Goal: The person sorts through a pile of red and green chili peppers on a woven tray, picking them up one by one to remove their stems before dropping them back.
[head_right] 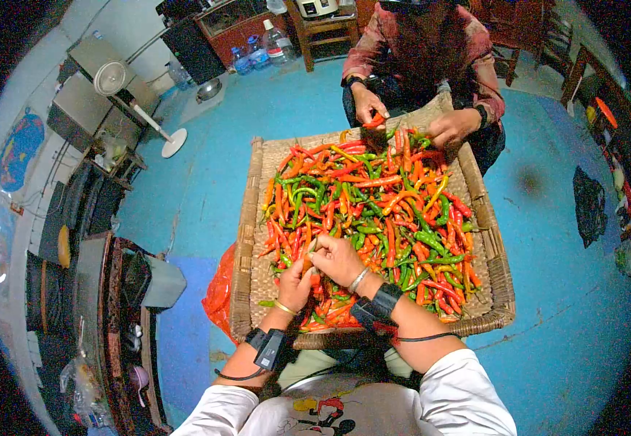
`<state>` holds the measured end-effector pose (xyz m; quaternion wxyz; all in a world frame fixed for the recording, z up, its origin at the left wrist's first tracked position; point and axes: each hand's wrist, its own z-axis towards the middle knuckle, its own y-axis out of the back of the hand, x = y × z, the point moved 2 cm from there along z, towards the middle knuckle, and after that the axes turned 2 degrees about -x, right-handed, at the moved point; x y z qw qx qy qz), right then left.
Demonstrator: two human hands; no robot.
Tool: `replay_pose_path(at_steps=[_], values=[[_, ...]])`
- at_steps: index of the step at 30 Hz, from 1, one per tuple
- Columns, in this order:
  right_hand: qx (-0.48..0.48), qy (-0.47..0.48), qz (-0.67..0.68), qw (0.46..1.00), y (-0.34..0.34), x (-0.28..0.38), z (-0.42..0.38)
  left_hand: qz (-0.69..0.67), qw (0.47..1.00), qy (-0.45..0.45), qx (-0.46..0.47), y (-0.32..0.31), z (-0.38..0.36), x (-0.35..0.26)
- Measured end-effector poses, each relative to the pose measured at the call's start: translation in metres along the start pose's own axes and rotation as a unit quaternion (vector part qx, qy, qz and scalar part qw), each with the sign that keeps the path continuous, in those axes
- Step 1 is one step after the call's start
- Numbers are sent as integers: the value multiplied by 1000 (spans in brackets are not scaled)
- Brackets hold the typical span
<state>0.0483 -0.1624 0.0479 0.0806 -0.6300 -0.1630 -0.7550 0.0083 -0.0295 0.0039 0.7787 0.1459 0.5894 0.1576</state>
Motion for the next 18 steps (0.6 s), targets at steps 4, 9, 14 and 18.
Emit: replay_pose_path(at_steps=[4,9,14,18], values=[[40,-111,181,976,-2,-20,6,-97,989,114,6,1,2,-17],[52,-76,167,982,1,-23,8,-22,995,102,6,2,3,2],[41,-66,59,995,3,-23,6,6,999,41,-35,1,2,4],[18,-188,160,969,5,-29,6,21,998,63,20,-1,1,-6]])
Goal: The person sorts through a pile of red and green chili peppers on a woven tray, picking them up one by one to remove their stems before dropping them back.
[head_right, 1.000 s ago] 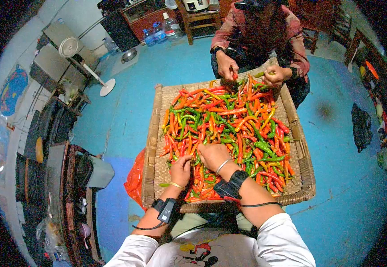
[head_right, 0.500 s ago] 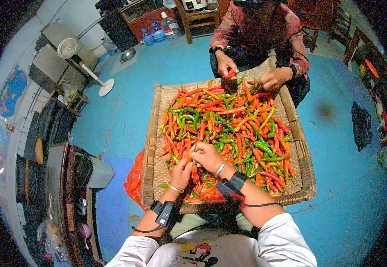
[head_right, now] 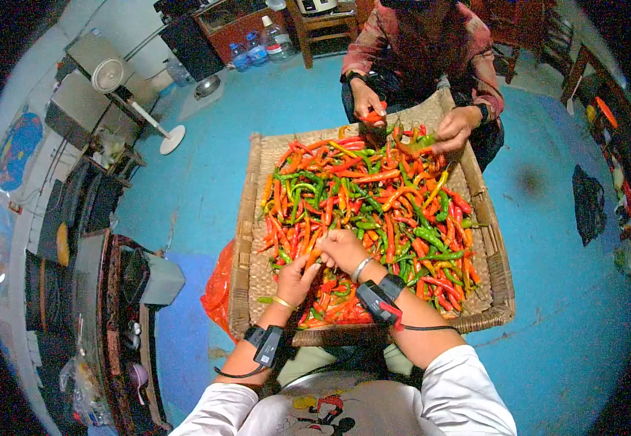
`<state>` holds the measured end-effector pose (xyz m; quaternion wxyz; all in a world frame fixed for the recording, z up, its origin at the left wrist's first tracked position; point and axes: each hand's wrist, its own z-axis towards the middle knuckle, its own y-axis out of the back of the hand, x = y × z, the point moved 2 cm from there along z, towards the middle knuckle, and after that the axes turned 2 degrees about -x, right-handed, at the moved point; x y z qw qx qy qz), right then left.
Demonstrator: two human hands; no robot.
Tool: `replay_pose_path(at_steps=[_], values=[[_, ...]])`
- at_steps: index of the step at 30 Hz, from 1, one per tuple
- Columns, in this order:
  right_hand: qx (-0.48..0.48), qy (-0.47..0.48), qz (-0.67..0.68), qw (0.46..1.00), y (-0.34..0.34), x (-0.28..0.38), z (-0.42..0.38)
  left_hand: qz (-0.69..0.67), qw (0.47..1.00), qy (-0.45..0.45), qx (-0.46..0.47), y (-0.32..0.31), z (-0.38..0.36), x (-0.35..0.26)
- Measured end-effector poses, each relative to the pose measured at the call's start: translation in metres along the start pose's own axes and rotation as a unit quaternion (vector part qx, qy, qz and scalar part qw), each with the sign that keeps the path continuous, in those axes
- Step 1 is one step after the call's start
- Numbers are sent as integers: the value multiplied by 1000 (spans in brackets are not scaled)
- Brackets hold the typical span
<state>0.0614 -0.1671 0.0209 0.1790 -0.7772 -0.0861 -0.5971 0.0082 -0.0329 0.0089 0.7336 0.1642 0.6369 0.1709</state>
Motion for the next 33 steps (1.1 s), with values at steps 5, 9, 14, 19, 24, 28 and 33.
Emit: replay_pose_path(at_steps=[5,9,14,19,24,28,33], values=[[-146,-33,144,978,38,16,7,83,996,17,8,-1,1,10],[-194,142,395,887,82,30,9,105,993,39,49,-5,-2,18],[-123,94,324,933,88,14,14,163,976,-57,136,-12,-4,8],[-77,156,-638,750,42,3,9,222,944,-80,230,-17,-8,11],[-20,108,-685,720,34,-8,5,257,925,-101,259,-15,-9,8],[-2,93,-719,689,30,-6,7,307,911,-98,256,-17,-9,9],[-7,116,-636,763,39,-5,9,298,935,-58,185,-6,-6,7]])
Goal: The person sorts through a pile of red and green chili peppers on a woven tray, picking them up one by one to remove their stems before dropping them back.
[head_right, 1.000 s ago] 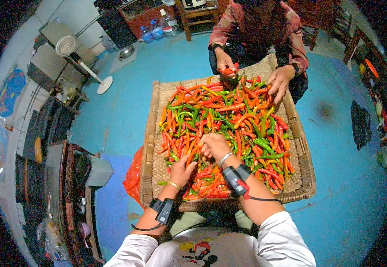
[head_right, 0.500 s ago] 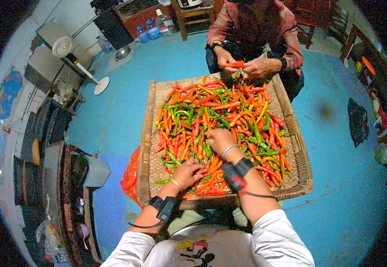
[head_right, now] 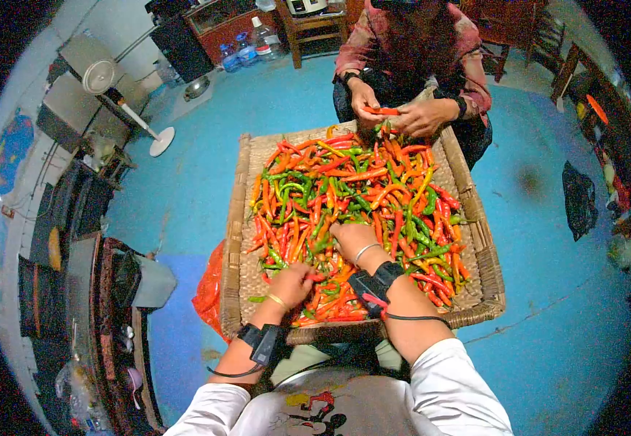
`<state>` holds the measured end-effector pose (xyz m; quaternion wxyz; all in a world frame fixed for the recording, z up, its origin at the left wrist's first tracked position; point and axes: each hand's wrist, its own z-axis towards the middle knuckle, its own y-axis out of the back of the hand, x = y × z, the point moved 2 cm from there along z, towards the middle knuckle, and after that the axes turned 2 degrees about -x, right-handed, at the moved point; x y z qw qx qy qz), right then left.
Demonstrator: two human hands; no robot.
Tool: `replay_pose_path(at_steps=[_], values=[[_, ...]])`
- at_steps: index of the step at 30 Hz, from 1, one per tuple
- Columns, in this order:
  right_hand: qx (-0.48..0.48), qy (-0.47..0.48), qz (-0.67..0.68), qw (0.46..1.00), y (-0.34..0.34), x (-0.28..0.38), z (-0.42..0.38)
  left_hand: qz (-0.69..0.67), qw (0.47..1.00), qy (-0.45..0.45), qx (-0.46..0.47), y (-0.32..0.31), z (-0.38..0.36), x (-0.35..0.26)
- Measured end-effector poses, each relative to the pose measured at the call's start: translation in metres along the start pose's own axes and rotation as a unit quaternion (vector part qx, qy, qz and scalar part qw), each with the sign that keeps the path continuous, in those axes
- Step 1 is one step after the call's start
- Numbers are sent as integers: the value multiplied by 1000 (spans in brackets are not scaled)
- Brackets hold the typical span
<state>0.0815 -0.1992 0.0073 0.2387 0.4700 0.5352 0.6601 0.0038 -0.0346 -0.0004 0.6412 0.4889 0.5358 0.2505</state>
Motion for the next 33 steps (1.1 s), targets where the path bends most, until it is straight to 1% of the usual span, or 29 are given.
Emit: replay_pose_path(at_steps=[1,2,3,4,5,6,7,8,9,10,11,12,13,14,16,17,19,21,22,24,25,26,27,28,29,30,31,32,33], values=[[-36,-13,35,999,7,2,-1,-17,998,51,-30,2,0,3],[-36,-15,35,999,12,7,-3,-35,992,102,-60,4,-1,6],[-101,-7,117,988,19,12,-4,-49,990,98,-91,8,-1,6],[-165,3,197,966,24,16,-4,-50,990,97,-92,8,0,5],[-183,6,271,945,18,17,-1,-56,987,53,-142,9,1,3],[-184,6,271,945,15,19,0,-61,980,10,-191,12,0,2],[-128,-6,343,931,9,22,2,-66,971,-43,-224,14,1,-2],[-72,-18,412,908,3,25,2,-66,972,-42,-224,12,2,-1],[-81,13,409,909,-1,29,2,-124,968,-30,-217,10,3,-1],[-81,12,409,909,-5,32,1,-182,960,-18,-210,10,3,-1],[-42,-7,455,889,-10,35,1,-182,961,-18,-209,10,2,-2],[-2,-25,499,866,-12,38,0,-270,955,50,-115,13,1,-6],[36,-45,534,844,-12,40,-2,-351,929,118,-18,12,-1,-8],[36,-44,534,843,-10,40,-2,-351,929,118,-19,8,1,-4],[42,-57,579,813,-8,39,-2,-546,829,104,-63,7,6,-4],[42,-57,579,812,-8,38,-2,-527,838,88,-111,10,5,-2],[76,-26,553,829,-9,38,-2,-542,829,102,-97,9,4,0],[74,-21,561,824,-11,40,-4,-571,807,132,-74,5,6,5],[74,-17,569,819,-12,42,-6,-571,807,132,-74,4,6,8],[75,-13,577,814,-14,45,-6,-608,773,166,-70,3,4,13],[55,-27,600,798,-14,46,-5,-642,736,183,-106,4,5,14],[35,-40,622,781,-14,46,-4,-642,736,183,-107,4,4,19],[36,-40,622,781,-12,48,-4,-698,676,200,-128,6,3,24],[38,-14,533,845,-9,51,-5,-748,610,215,-148,6,2,27],[41,12,437,898,-6,53,-6,-745,607,228,-157,6,2,29],[42,37,336,940,-5,55,-7,-744,608,228,-156,6,2,28],[-4,37,324,945,-6,57,-9,-734,613,251,-149,5,2,28],[-3,36,324,945,-12,55,-9,-724,617,274,-142,5,2,27],[-41,42,346,936,-16,53,-5,-723,617,274,-142,5,2,25]])
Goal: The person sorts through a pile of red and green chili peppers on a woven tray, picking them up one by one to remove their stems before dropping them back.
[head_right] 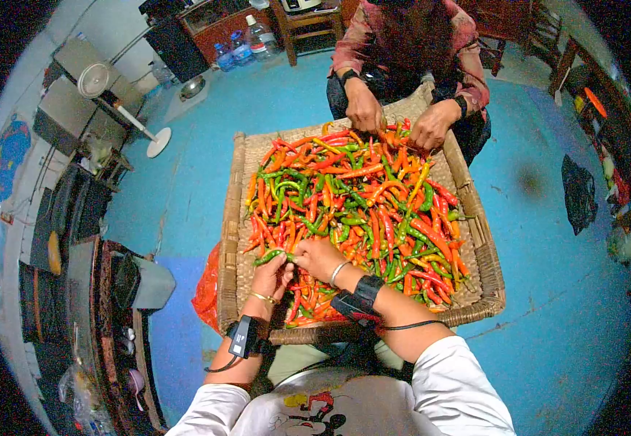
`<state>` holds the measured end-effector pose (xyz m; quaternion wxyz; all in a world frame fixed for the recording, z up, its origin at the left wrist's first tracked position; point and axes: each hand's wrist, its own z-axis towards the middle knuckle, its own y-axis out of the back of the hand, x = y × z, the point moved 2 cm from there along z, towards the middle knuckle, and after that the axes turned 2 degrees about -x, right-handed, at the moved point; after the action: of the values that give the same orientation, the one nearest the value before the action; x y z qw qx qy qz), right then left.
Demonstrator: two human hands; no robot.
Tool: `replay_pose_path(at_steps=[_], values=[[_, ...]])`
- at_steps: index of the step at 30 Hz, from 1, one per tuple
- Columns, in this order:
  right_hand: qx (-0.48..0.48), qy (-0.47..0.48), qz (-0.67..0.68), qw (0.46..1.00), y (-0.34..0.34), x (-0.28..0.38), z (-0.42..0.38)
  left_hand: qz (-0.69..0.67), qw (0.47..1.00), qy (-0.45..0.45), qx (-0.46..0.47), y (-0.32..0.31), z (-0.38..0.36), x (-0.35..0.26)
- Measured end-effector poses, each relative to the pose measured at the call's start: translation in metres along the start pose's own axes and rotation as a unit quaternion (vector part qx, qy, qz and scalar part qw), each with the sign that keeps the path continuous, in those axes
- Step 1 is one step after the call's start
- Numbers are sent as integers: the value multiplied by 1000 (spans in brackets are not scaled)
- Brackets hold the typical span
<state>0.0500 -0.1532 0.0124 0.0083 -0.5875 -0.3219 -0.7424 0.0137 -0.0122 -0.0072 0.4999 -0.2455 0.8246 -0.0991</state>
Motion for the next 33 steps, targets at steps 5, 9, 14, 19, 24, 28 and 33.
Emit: replay_pose_path(at_steps=[5,9,14,19,24,28,33], values=[[26,-95,88,991,2,-5,1,-33,999,-10,-3,-3,-2,-1],[97,-173,162,967,1,-4,-2,-1,1000,-5,-10,-4,-3,-3],[134,-222,329,908,5,-14,2,-8,999,38,18,-8,-5,-5],[-36,-223,397,890,44,-22,11,101,994,-11,38,-5,3,1],[-241,-50,661,709,101,-30,6,508,829,-225,73,-7,3,21],[-254,-138,596,749,95,-42,2,681,656,-227,233,-21,-18,24],[-199,-173,395,880,101,-14,-12,641,678,-215,287,-27,-36,24]])
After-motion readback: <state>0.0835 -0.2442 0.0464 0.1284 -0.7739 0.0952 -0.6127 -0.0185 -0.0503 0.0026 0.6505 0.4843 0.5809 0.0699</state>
